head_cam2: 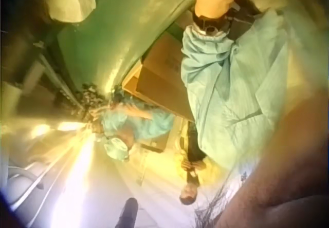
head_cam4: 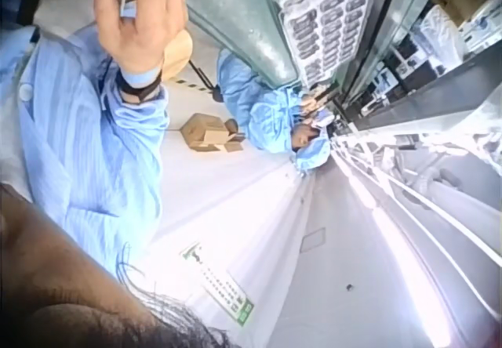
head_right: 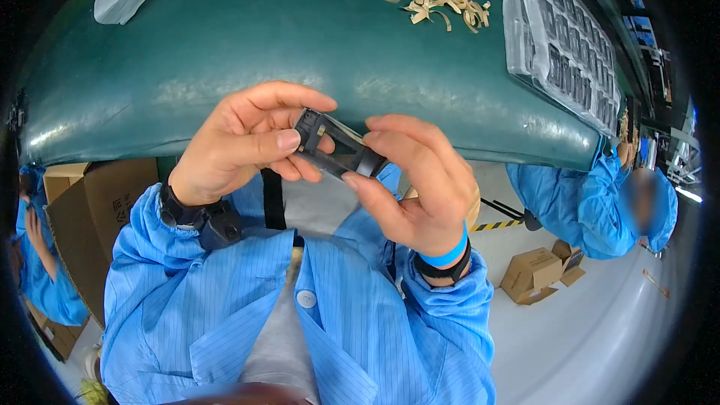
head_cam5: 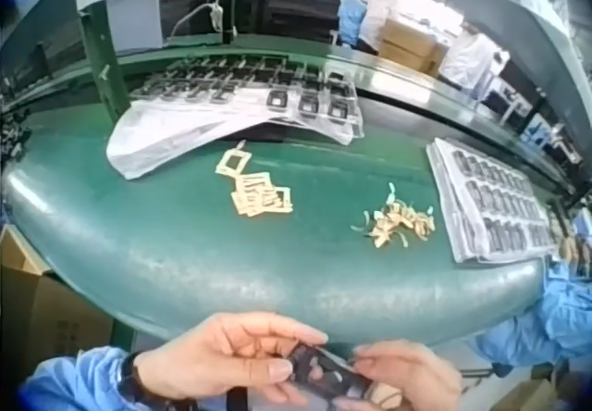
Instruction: Assembling and packaging electronic components in a factory setting.
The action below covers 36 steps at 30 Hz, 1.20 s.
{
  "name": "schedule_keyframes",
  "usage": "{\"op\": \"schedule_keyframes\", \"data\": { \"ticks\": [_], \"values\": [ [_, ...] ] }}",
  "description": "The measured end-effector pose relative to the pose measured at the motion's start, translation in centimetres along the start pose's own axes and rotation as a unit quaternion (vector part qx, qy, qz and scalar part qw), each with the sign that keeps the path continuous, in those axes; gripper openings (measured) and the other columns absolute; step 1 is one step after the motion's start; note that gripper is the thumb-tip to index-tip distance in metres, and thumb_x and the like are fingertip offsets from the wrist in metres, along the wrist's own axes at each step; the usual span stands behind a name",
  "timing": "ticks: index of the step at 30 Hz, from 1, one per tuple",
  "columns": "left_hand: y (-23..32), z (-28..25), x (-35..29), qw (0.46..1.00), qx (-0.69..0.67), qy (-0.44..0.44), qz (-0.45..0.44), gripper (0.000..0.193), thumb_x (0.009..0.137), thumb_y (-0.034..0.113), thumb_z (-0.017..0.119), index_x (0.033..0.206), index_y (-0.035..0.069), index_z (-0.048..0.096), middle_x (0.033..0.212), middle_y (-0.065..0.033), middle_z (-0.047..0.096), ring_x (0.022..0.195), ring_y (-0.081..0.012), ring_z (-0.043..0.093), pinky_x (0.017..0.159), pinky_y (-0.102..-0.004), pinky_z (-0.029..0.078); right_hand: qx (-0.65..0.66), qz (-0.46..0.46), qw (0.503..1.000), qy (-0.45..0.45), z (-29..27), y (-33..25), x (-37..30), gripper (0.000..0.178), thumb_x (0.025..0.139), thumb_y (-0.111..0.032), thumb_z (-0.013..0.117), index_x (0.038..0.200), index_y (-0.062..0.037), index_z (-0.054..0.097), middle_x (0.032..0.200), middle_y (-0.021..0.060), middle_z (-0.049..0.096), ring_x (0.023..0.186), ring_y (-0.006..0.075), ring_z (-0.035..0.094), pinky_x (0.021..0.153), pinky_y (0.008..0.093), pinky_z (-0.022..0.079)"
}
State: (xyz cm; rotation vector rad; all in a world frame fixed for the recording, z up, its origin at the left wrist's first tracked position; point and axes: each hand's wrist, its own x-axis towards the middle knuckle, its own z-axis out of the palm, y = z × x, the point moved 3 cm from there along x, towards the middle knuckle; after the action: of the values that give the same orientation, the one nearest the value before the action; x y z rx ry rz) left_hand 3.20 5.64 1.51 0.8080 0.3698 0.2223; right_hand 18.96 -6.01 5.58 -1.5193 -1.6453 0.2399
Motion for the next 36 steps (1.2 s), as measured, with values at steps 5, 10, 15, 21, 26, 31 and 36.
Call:
{"op": "schedule_keyframes", "data": {
  "ticks": [5, 10, 15, 21, 26, 31, 36],
  "values": [
    [0.0, -0.1, 0.1, 0.999, 0.017, 0.025, -0.019, 0.037, 0.091, 0.009, 0.056, 0.126, 0.000, 0.048, 0.102, -0.0132, 0.063, 0.082, -0.0168, 0.068, 0.069, -0.0192, 0.056, 0.025, 0.014, 0.999, 0.023, -1.0, -0.2, -0.1, 0.033, 0.062, -0.005, 0.078, 0.090, 0.0034, 0.062, 0.095, 0.0197, 0.064, 0.081, 0.0268, 0.065, 0.069, 0.0309, 0.052],
    [-0.1, 0.0, 0.2, 0.999, 0.028, 0.025, 0.003, 0.038, 0.091, 0.010, 0.056, 0.126, 0.000, 0.048, 0.101, -0.0122, 0.064, 0.083, -0.0173, 0.067, 0.070, -0.0193, 0.055, 0.032, 0.031, 0.999, 0.002, -0.4, 0.2, -0.2, 0.033, 0.062, -0.004, 0.077, 0.090, 0.0036, 0.062, 0.096, 0.0208, 0.063, 0.083, 0.0282, 0.065, 0.072, 0.0321, 0.052],
    [-0.2, -0.1, 0.1, 1.000, 0.020, 0.023, 0.006, 0.037, 0.092, 0.011, 0.055, 0.126, 0.000, 0.048, 0.100, -0.0127, 0.063, 0.084, -0.0178, 0.067, 0.071, -0.0200, 0.055, 0.025, 0.055, 0.998, -0.018, 0.2, 0.3, -0.1, 0.033, 0.063, -0.005, 0.078, 0.091, 0.0022, 0.062, 0.098, 0.0189, 0.064, 0.085, 0.0276, 0.065, 0.071, 0.0318, 0.052],
    [-0.1, 0.0, -0.2, 0.999, 0.023, 0.032, 0.004, 0.036, 0.093, 0.012, 0.053, 0.126, -0.001, 0.048, 0.101, -0.0134, 0.063, 0.084, -0.0192, 0.068, 0.071, -0.0211, 0.056, 0.036, 0.064, 0.997, -0.019, 0.5, 0.4, 0.0, 0.034, 0.063, -0.007, 0.079, 0.091, 0.0004, 0.062, 0.097, 0.0169, 0.064, 0.083, 0.0261, 0.066, 0.069, 0.0305, 0.052],
    [-0.2, 0.0, -0.2, 0.999, 0.014, 0.030, -0.001, 0.036, 0.093, 0.012, 0.053, 0.126, -0.002, 0.048, 0.101, -0.0139, 0.063, 0.084, -0.0203, 0.068, 0.071, -0.0218, 0.056, 0.033, 0.066, 0.997, -0.014, 0.5, 0.6, -0.2, 0.033, 0.063, -0.007, 0.079, 0.091, 0.0001, 0.062, 0.097, 0.0166, 0.065, 0.082, 0.0259, 0.066, 0.068, 0.0303, 0.052],
    [-0.4, 0.0, 0.0, 1.000, 0.011, 0.028, 0.001, 0.035, 0.092, 0.010, 0.053, 0.124, -0.003, 0.048, 0.101, -0.0147, 0.064, 0.083, -0.0211, 0.068, 0.070, -0.0219, 0.056, 0.029, 0.071, 0.997, -0.013, 0.4, 0.7, -0.3, 0.033, 0.063, -0.007, 0.079, 0.091, 0.0000, 0.062, 0.096, 0.0163, 0.065, 0.080, 0.0257, 0.066, 0.067, 0.0297, 0.052],
    [-0.4, 0.2, 0.1, 0.999, 0.018, 0.037, -0.006, 0.032, 0.092, 0.008, 0.052, 0.122, -0.004, 0.049, 0.099, -0.0150, 0.064, 0.082, -0.0209, 0.068, 0.070, -0.0219, 0.056, 0.033, 0.060, 0.998, -0.013, 0.4, 0.8, -0.3, 0.033, 0.064, -0.006, 0.079, 0.092, 0.0003, 0.061, 0.095, 0.0159, 0.065, 0.079, 0.0250, 0.066, 0.066, 0.0294, 0.052]
  ]
}}
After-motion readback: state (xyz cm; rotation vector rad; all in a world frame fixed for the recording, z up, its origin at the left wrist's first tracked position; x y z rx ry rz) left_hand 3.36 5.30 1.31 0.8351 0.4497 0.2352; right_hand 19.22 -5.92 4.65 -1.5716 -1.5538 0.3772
